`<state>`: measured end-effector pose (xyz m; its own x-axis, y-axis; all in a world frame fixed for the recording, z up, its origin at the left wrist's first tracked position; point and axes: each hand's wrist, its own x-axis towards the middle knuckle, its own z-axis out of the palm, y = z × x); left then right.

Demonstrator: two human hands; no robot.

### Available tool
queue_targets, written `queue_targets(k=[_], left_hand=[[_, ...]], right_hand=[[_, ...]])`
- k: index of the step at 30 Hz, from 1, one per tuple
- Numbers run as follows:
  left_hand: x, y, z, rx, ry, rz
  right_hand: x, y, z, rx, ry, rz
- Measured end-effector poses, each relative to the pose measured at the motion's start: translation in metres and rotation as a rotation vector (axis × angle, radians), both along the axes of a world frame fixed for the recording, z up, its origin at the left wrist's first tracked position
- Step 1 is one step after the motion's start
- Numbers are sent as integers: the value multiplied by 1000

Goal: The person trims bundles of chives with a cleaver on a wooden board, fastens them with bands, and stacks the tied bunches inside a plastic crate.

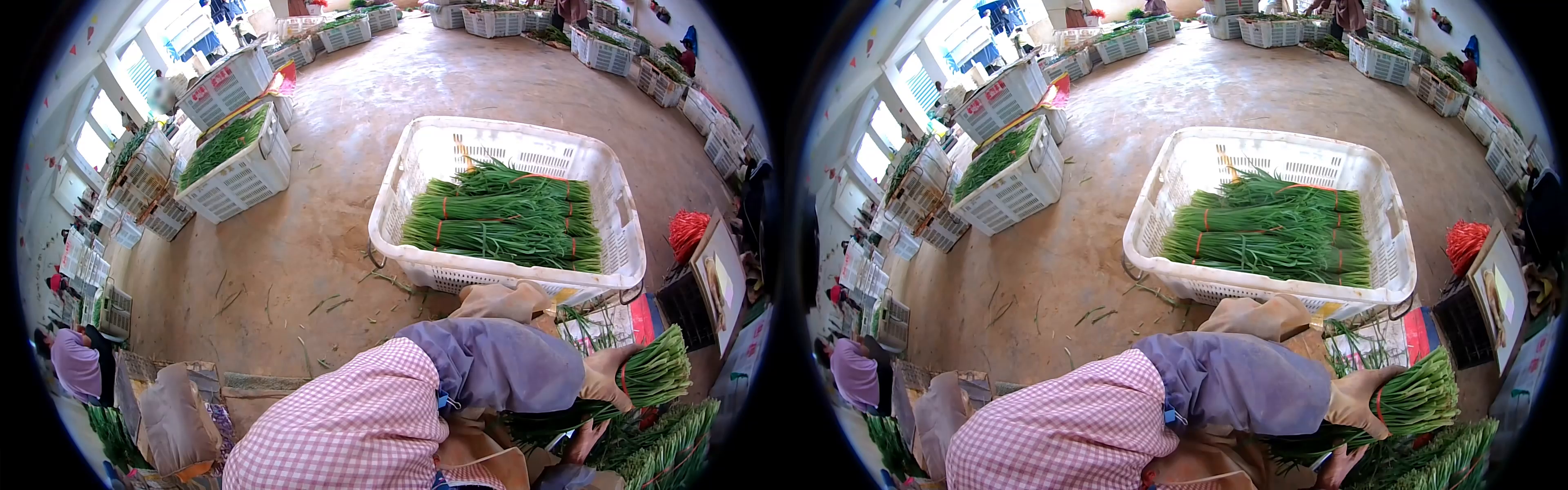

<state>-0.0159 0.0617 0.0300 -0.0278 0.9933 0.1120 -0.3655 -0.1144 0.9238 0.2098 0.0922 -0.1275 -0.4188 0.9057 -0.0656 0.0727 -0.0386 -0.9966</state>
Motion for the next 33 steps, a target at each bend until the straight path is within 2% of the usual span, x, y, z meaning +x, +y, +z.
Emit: queue_targets(k=[2,5,8,11,14,17,18,20,21,24,26,29,32,33], left_hand=[[1,2,-4,5,17,1],[1,1,0,-8,29,17],[2,3,-1,-10,25,14],[3,4,1,-4,-61,15],[5,7,-5,-2,-48,43],[14,16,-19,44,-78,107],[13,14,-17,42,-56,115],[7,10,-11,38,-14,131],[6,8,-8,39,-26,127],[5,7,-6,38,-16,120],[4,9,-10,34,56,125],[3,7,-10,-19,94,126],[4,10,-12,-46,54,111],[5,9,-11,-59,27,110]], right_hand=[[-1,0,1,7,27,-2],[-2,1,0,-115,62,-115],[-11,0,10,70,32,-168],[-8,4,1,18,-8,-184],[-9,1,3,75,-5,-142],[12,30,-26,-261,453,-67],[8,29,-16,-269,493,-91],[-25,14,42,-283,571,-138],[-38,4,59,-221,414,-226],[-50,-17,62,132,134,-174],[-43,-24,49,135,42,-100],[-52,-38,61,104,-41,-33],[-54,-35,53,-31,65,-118],[-53,-34,48,-1,31,-119]])
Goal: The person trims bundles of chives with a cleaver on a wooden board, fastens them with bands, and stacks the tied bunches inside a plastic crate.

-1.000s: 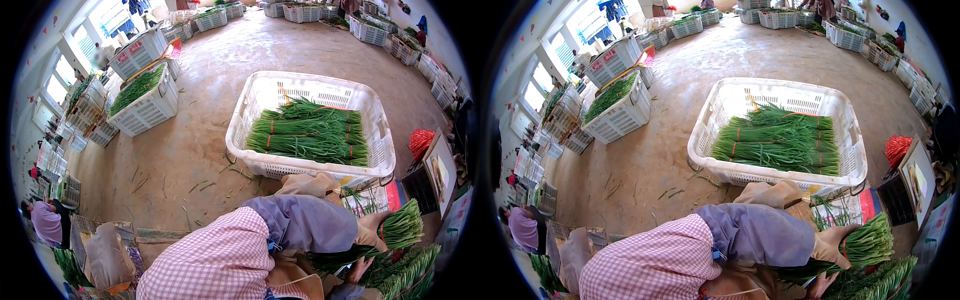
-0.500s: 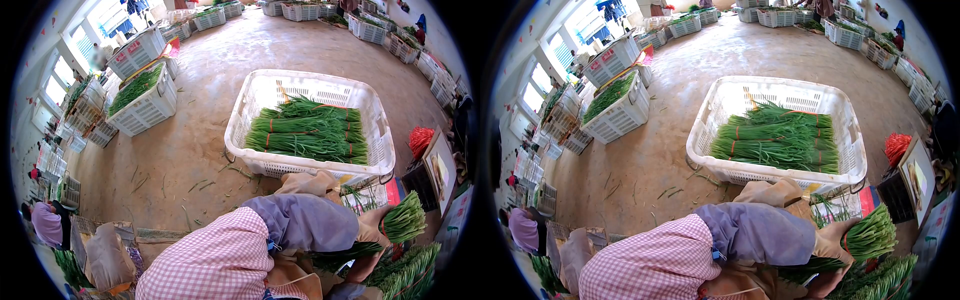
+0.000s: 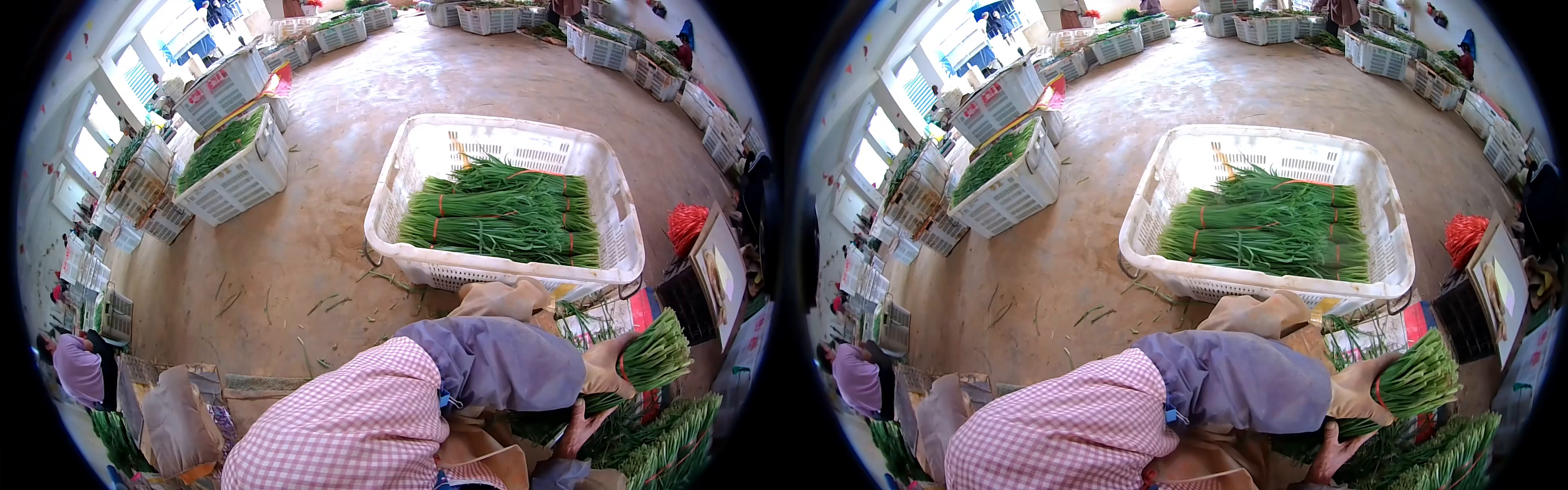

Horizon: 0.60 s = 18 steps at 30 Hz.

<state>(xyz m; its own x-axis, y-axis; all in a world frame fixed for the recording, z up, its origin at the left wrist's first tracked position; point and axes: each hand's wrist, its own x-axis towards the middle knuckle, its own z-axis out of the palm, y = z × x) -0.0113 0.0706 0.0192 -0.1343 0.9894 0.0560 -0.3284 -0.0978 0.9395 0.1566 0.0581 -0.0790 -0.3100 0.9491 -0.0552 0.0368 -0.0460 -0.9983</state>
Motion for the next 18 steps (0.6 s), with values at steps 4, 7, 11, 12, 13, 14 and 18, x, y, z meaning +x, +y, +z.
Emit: queue_targets(k=[4,7,11,12,13,14,18], left_hand=[[9,12,-12,25,-183,0],[6,11,-17,-19,-30,134],[-2,5,3,-67,-267,-75],[-3,7,2,-64,-314,-107],[-4,10,1,-17,-240,-90],[-3,10,2,-23,-268,-124],[-2,13,-5,-70,-241,-190]], right_hand=[[1,4,-12,36,-41,-9],[-4,6,-13,29,32,-31],[-16,-2,24,84,107,-32],[-17,-2,27,98,64,-59],[-18,-1,28,106,28,-71],[-19,-2,31,118,50,-81],[-16,-2,27,117,112,-124]])
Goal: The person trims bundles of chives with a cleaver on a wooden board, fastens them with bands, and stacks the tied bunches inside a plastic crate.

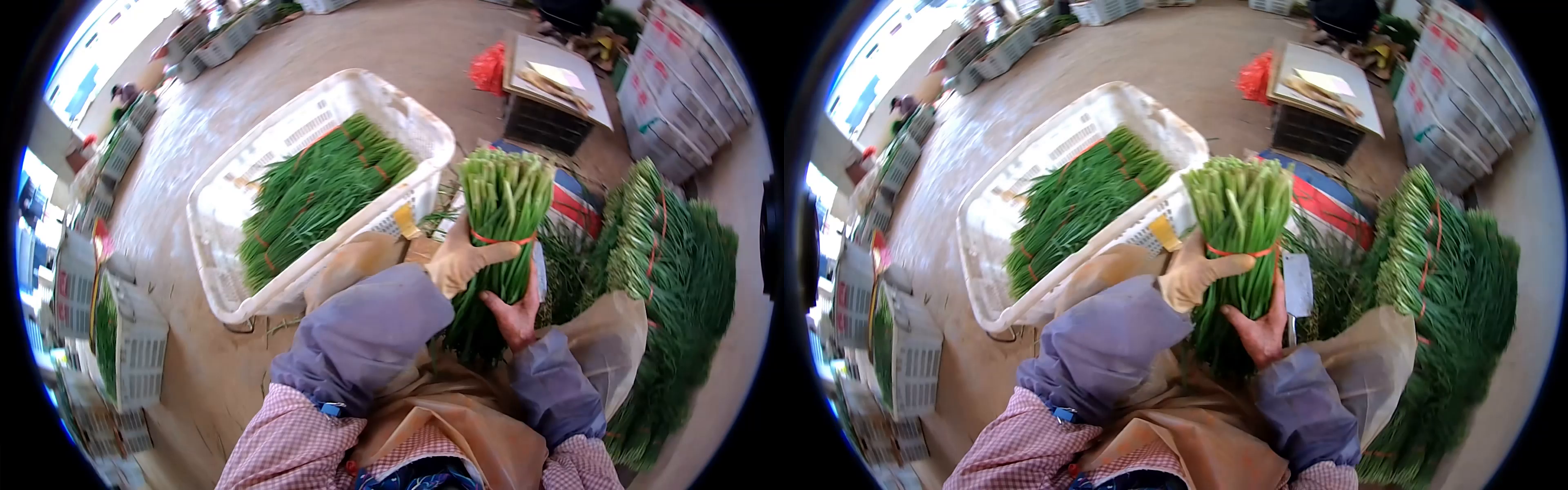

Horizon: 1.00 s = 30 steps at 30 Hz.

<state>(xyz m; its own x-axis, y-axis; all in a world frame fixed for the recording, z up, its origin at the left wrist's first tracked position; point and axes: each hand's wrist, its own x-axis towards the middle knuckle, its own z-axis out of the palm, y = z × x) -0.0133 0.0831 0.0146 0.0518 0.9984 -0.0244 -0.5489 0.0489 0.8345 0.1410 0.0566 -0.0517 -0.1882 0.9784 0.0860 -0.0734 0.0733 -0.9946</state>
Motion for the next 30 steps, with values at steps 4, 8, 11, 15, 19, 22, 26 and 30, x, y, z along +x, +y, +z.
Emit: queue_targets(k=[4,8,11,15,19,22,26,30], left_hand=[[-6,9,-5,61,15,-162],[-21,14,10,208,162,-242],[-29,18,5,201,148,-318],[-30,7,5,90,-25,-463],[-17,4,-1,73,-24,-377],[-9,4,6,95,-50,-247],[-25,16,2,-57,-249,-64],[-55,22,16,56,-271,111]], right_hand=[[9,4,6,48,78,8],[17,7,11,47,125,48],[20,3,14,-24,142,112],[16,-6,14,-106,248,215],[20,-7,11,-146,138,287],[20,3,17,-197,194,400],[27,17,17,-151,68,488],[45,25,3,-336,39,597]])
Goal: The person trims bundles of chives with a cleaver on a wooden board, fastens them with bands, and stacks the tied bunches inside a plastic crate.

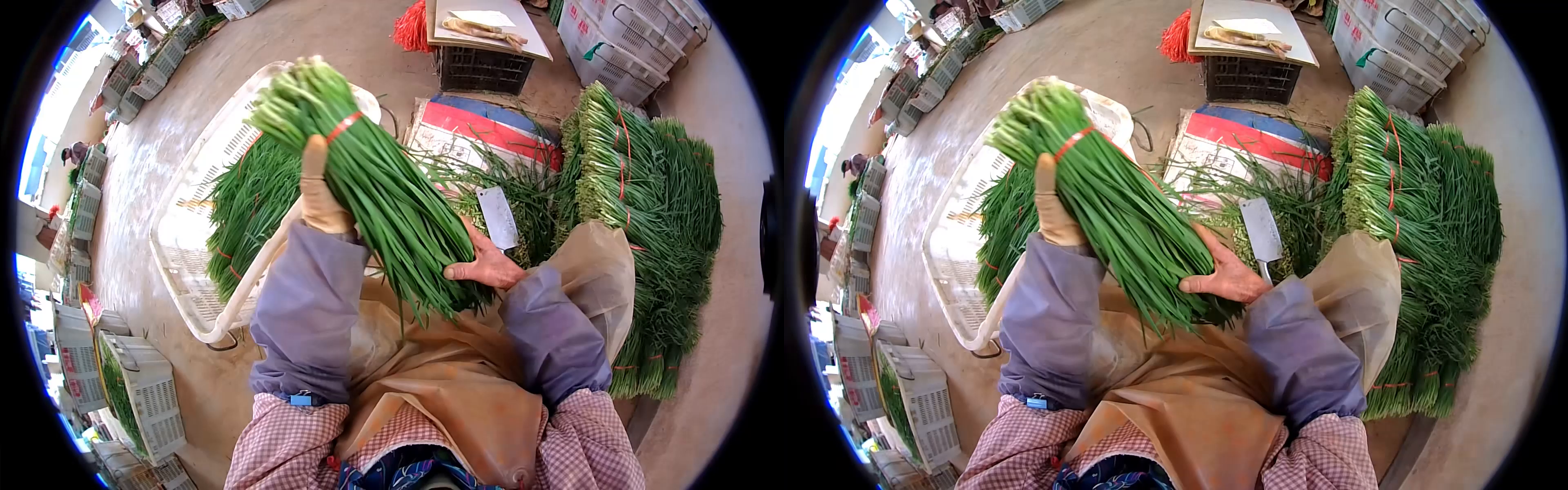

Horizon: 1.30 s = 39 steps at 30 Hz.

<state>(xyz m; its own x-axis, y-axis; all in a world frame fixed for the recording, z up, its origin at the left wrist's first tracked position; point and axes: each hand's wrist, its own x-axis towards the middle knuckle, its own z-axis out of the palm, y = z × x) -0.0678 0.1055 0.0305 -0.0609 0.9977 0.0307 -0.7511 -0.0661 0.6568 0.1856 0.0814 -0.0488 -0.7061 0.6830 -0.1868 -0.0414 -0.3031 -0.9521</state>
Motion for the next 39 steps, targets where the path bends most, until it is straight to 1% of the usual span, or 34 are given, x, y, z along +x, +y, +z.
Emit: queue_targets(k=[1,2,4,5,6,9,10,13,15,16,17,18,19,21,22,23,25,27,28,29,31,32,33,35,36,37,38,39], left_hand=[[-9,1,-3,26,-35,15],[-12,-2,1,44,-23,62],[-14,-7,9,33,-49,197],[-17,-8,11,80,-64,162],[-18,-8,13,104,-77,172],[-27,-4,9,168,-71,210],[-30,-3,8,185,-62,225],[-31,-4,7,230,-97,163],[-30,-3,7,231,-83,193],[-30,-4,8,229,-80,187],[-28,-5,8,225,-80,179],[-18,-8,15,199,-58,211],[-13,-9,18,183,-63,109],[-9,-13,20,156,-71,-70],[-6,-14,17,164,-107,-79],[0,-12,11,171,-134,-67],[5,-6,-1,185,-187,-30],[13,-11,14,70,135,244],[18,-16,22,111,79,272],[19,-21,25,152,25,291],[5,-22,21,107,131,317],[-2,-25,23,69,170,323],[-11,-26,22,71,259,295],[-36,-23,10,227,384,274],[-52,-26,14,204,306,147],[-85,-35,15,-44,743,222],[-119,-40,16,-85,785,276],[-156,-44,18,-125,827,327]], right_hand=[[2,1,0,-50,1,44],[3,-4,2,9,-52,-40],[10,4,1,40,-121,25],[17,7,1,54,-157,54],[21,9,-8,71,-153,2],[41,17,-21,259,-424,-68],[51,18,-26,557,-670,-117],[75,30,-40,816,-1081,-371],[87,45,-33,758,-807,-683],[84,48,-17,724,-614,-787],[79,52,-11,582,-283,-917],[72,48,8,508,-209,-935],[64,40,29,433,-137,-948],[44,25,54,491,-227,-879],[27,18,60,488,-136,-833],[18,13,69,611,-181,-665],[-22,1,87,774,-110,-479],[-57,8,76,904,-146,-313],[-75,6,72,876,-276,-243],[-92,6,53,660,-68,-309],[-110,10,60,571,-111,-356],[-115,10,59,618,-171,-407],[-117,14,51,592,-153,-414],[-120,25,41,481,-44,-450],[-122,33,46,545,-64,-429],[-124,42,53,606,-84,-410],[-127,56,56,660,-101,-396],[-136,64,71,678,-116,-380]])
